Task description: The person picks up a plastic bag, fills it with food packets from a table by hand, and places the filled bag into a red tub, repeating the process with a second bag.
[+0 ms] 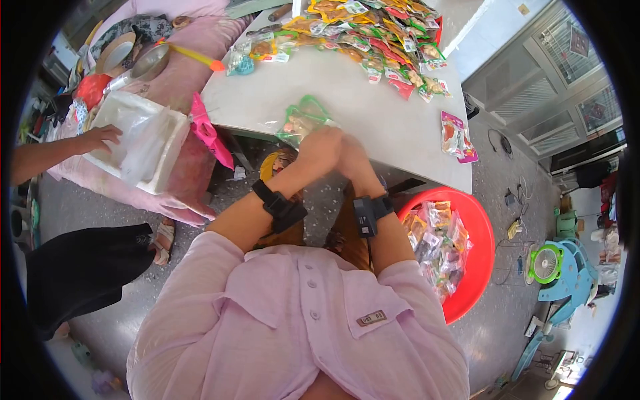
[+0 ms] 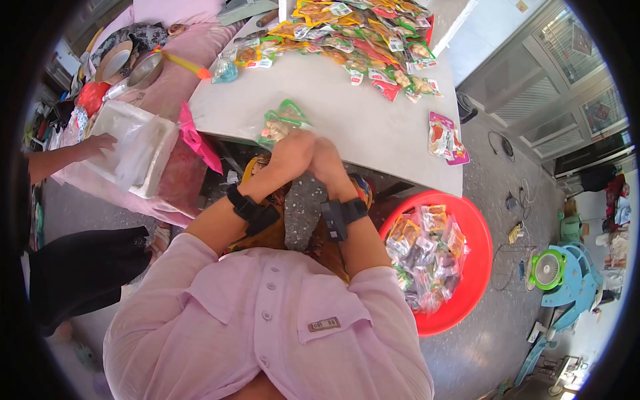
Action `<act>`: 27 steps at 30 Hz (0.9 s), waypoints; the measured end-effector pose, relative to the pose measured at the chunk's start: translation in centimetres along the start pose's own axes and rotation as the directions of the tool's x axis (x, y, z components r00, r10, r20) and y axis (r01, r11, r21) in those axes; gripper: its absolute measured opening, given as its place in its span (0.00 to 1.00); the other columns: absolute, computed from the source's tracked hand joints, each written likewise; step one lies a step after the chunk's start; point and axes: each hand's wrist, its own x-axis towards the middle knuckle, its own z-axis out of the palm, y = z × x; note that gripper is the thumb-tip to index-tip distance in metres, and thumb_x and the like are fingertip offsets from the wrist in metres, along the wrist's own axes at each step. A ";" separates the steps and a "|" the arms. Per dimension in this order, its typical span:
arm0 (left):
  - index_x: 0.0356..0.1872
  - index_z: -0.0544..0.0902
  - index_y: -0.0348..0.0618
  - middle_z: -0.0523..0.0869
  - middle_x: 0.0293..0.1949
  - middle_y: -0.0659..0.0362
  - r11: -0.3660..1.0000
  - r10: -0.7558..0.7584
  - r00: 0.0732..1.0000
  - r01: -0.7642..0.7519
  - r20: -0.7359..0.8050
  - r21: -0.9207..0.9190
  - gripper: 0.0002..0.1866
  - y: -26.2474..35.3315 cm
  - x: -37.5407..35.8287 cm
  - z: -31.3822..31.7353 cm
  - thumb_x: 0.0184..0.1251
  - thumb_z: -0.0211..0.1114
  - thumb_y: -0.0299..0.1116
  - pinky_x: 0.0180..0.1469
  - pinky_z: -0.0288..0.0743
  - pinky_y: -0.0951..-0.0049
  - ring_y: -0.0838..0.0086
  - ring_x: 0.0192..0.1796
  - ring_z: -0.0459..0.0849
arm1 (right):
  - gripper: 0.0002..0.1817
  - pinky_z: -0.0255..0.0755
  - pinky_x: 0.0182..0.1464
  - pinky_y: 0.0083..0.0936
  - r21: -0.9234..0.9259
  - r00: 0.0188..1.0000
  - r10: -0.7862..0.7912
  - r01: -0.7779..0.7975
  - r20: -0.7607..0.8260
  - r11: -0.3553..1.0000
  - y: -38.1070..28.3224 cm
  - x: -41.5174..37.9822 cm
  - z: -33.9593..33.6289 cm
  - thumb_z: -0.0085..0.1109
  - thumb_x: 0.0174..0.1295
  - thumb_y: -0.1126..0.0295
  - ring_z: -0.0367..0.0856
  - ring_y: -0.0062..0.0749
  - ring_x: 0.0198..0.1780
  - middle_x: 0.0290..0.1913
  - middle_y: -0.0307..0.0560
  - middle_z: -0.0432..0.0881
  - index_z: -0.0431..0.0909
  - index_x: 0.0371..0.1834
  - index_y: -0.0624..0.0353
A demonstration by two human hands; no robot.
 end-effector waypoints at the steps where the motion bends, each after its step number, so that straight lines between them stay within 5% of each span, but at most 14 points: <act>1: 0.28 0.72 0.40 0.76 0.27 0.48 1.000 0.013 1.000 -0.013 -0.011 -0.005 0.06 -0.3 0.1 -0.1 0.53 0.48 0.30 0.33 0.70 0.59 0.53 0.32 0.75 | 0.10 0.68 0.31 0.24 -0.165 0.996 -0.088 0.088 0.009 0.982 0.0 0.2 0.1 0.48 0.55 0.69 0.74 0.30 0.33 0.32 0.44 0.75 0.72 0.35 0.64; 3: 0.29 0.73 0.41 0.76 0.27 0.48 1.000 0.018 1.000 -0.018 -0.016 -0.009 0.06 -0.6 0.1 -0.5 0.53 0.49 0.30 0.33 0.70 0.59 0.53 0.32 0.75 | 0.10 0.68 0.28 0.24 -0.654 0.955 -0.234 0.296 0.183 0.696 -0.3 0.7 0.2 0.46 0.56 0.69 0.74 0.29 0.33 0.33 0.44 0.74 0.71 0.36 0.65; 5: 0.30 0.73 0.41 0.76 0.27 0.49 1.000 0.005 1.000 -0.005 -0.004 -0.006 0.06 -0.6 0.1 -1.2 0.53 0.50 0.29 0.33 0.70 0.59 0.54 0.32 0.75 | 0.10 0.69 0.28 0.24 -0.035 0.972 -0.232 0.233 0.035 0.972 1.4 0.9 1.4 0.47 0.54 0.70 0.73 0.29 0.32 0.34 0.45 0.74 0.71 0.36 0.64; 7: 0.29 0.73 0.40 0.76 0.28 0.48 0.999 -0.052 0.998 0.052 0.042 -0.008 0.07 -0.5 -0.2 -1.4 0.53 0.47 0.29 0.35 0.69 0.59 0.54 0.33 0.75 | 0.10 0.69 0.29 0.24 0.277 0.992 -0.124 0.123 -0.014 0.953 1.8 1.2 1.7 0.48 0.53 0.70 0.73 0.29 0.33 0.34 0.44 0.74 0.70 0.37 0.62; 12: 0.38 0.75 0.43 0.76 0.34 0.48 0.983 -0.062 0.997 0.069 0.048 -0.168 0.11 -3.0 0.9 0.9 0.54 0.49 0.30 0.41 0.68 0.61 0.54 0.39 0.74 | 0.09 0.70 0.32 0.23 0.402 0.942 0.327 -0.274 -0.069 0.874 -0.2 1.6 -0.2 0.48 0.50 0.73 0.74 0.29 0.33 0.33 0.42 0.73 0.70 0.36 0.59; 15: 0.35 0.75 0.42 0.76 0.33 0.48 0.960 -0.033 0.995 0.058 0.095 -0.273 0.09 -3.2 3.6 1.4 0.54 0.48 0.30 0.39 0.67 0.61 0.54 0.39 0.74 | 0.09 0.69 0.34 0.24 0.527 0.864 0.410 -0.213 -0.292 0.823 -0.8 2.6 -1.6 0.47 0.51 0.74 0.74 0.30 0.33 0.33 0.45 0.74 0.70 0.36 0.63; 17: 0.31 0.74 0.42 0.75 0.31 0.49 0.972 0.022 0.999 -0.011 0.046 -0.233 0.07 -4.4 4.8 3.5 0.54 0.49 0.30 0.37 0.67 0.60 0.54 0.36 0.74 | 0.10 0.69 0.37 0.25 -0.026 0.839 0.050 -0.076 -0.541 0.997 1.7 3.0 -3.0 0.47 0.52 0.73 0.74 0.33 0.34 0.35 0.48 0.74 0.71 0.36 0.64; 18: 0.28 0.73 0.42 0.75 0.30 0.49 0.976 0.052 0.998 -0.046 0.024 -0.212 0.06 -4.8 5.4 4.1 0.54 0.49 0.31 0.36 0.67 0.60 0.53 0.35 0.74 | 0.10 0.68 0.38 0.25 -0.319 0.799 -0.172 -0.026 -0.577 0.948 2.5 3.2 -3.4 0.47 0.52 0.73 0.74 0.34 0.34 0.35 0.50 0.75 0.71 0.37 0.65; 21: 0.24 0.70 0.42 0.74 0.27 0.50 0.962 0.188 0.982 -0.179 0.023 -0.204 0.06 -3.9 5.4 4.4 0.54 0.49 0.32 0.34 0.66 0.58 0.53 0.32 0.74 | 0.11 0.67 0.42 0.25 -0.326 0.726 -0.164 -0.087 -0.668 0.941 1.6 2.2 -3.6 0.48 0.53 0.73 0.74 0.37 0.37 0.38 0.55 0.75 0.70 0.38 0.67; 27: 0.26 0.72 0.43 0.75 0.28 0.50 0.940 0.326 0.898 -0.275 0.294 -0.202 0.05 -4.4 6.0 4.1 0.54 0.51 0.33 0.35 0.68 0.59 0.55 0.33 0.75 | 0.12 0.65 0.40 0.23 -0.429 0.710 -0.225 -0.120 -0.667 0.895 4.5 0.8 -4.1 0.48 0.55 0.71 0.71 0.30 0.34 0.33 0.50 0.75 0.70 0.38 0.68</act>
